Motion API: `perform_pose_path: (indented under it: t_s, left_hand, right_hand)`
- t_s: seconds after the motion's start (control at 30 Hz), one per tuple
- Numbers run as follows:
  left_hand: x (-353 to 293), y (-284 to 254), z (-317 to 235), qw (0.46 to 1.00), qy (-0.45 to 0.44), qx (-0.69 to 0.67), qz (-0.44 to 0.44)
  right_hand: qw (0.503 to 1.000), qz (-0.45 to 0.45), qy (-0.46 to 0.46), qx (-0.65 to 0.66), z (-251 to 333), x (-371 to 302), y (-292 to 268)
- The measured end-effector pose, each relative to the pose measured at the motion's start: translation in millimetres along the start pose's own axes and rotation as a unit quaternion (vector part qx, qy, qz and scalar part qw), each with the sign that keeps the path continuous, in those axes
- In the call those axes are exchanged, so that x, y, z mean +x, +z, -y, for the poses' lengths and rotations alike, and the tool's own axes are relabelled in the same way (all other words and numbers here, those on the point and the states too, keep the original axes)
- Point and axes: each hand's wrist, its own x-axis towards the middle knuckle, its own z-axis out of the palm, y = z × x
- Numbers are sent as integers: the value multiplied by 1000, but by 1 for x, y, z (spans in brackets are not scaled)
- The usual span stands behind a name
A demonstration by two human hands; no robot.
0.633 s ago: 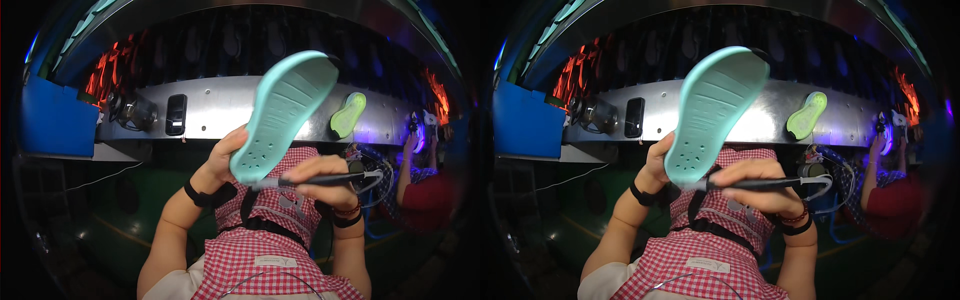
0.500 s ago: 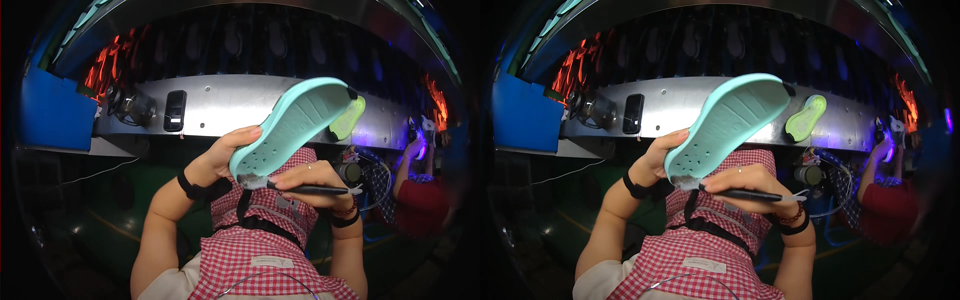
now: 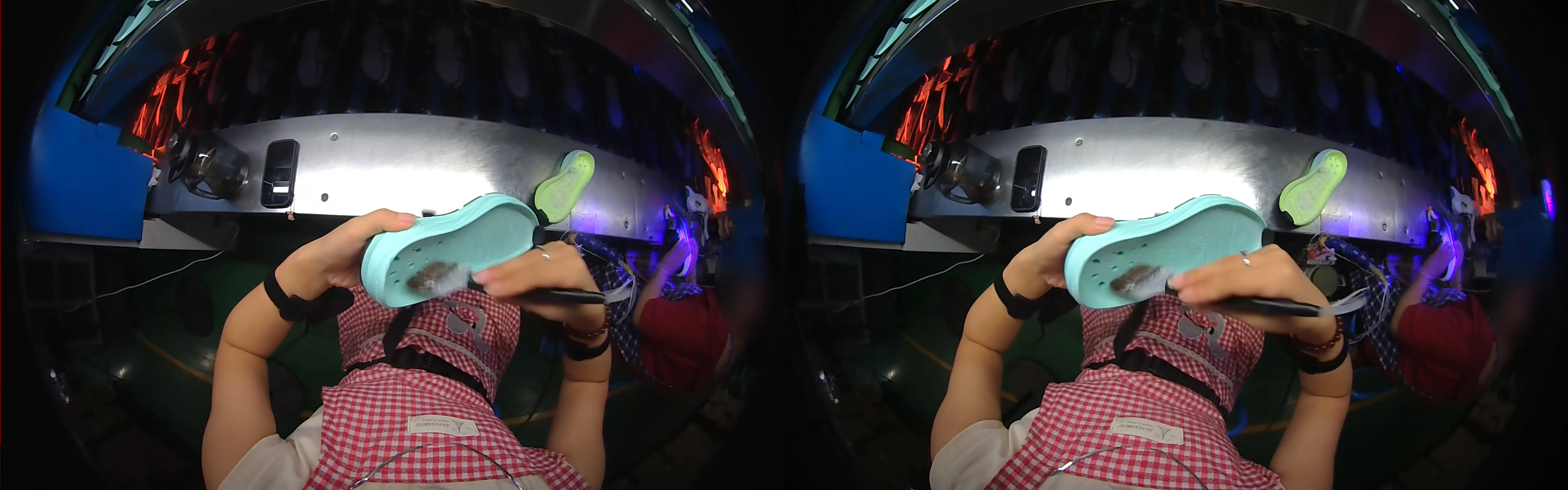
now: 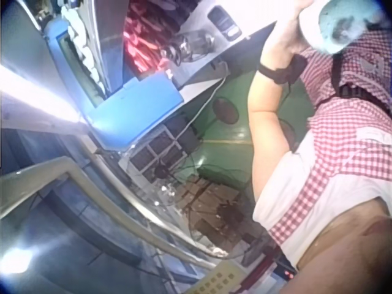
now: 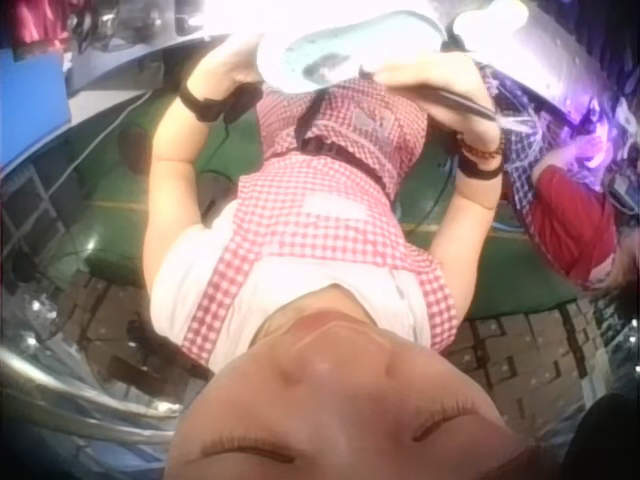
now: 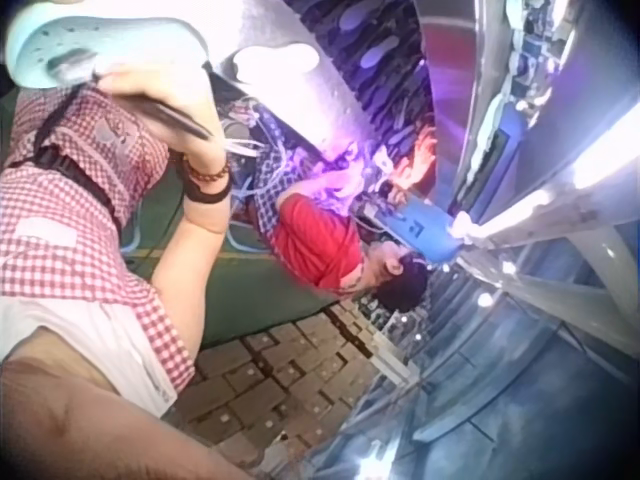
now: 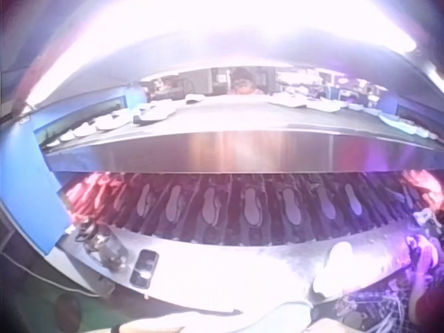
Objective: Applying industrial adhesive to the interior of shoe soles using a manual brush on a manufacturing line.
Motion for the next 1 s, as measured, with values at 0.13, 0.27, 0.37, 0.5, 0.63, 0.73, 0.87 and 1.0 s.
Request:
perform_pose_path:
  t_s: [0.13,0.27,0.37,0.5,0.63,0.73,0.87,1.0]
  left_hand:
    - [-8,-1,2,996,77,-16,-46]
    - [-19,-12,2,992,113,-32,-46]
    - [-34,8,-9,980,172,15,-95]
    - [-47,0,-9,963,226,111,-100]
    - [-15,-48,42,886,343,-287,122]
    - [31,-15,32,913,284,-280,88]
    - [52,3,48,928,245,-276,41]
    - [58,0,53,907,310,-262,-111]
  right_hand:
    - [1000,-29,7,6,-10,-8,9]
    - [993,-118,-23,-3,-7,-9,6]
    - [988,-152,5,0,-23,-11,11]
    - [993,-109,-27,-25,-15,-16,22]
    - [983,-163,-80,-14,6,-12,23]
    - [969,-228,-25,-91,-9,10,32]
    - [943,-309,84,86,-54,6,43]
    - [939,-284,-39,-189,-47,14,62]
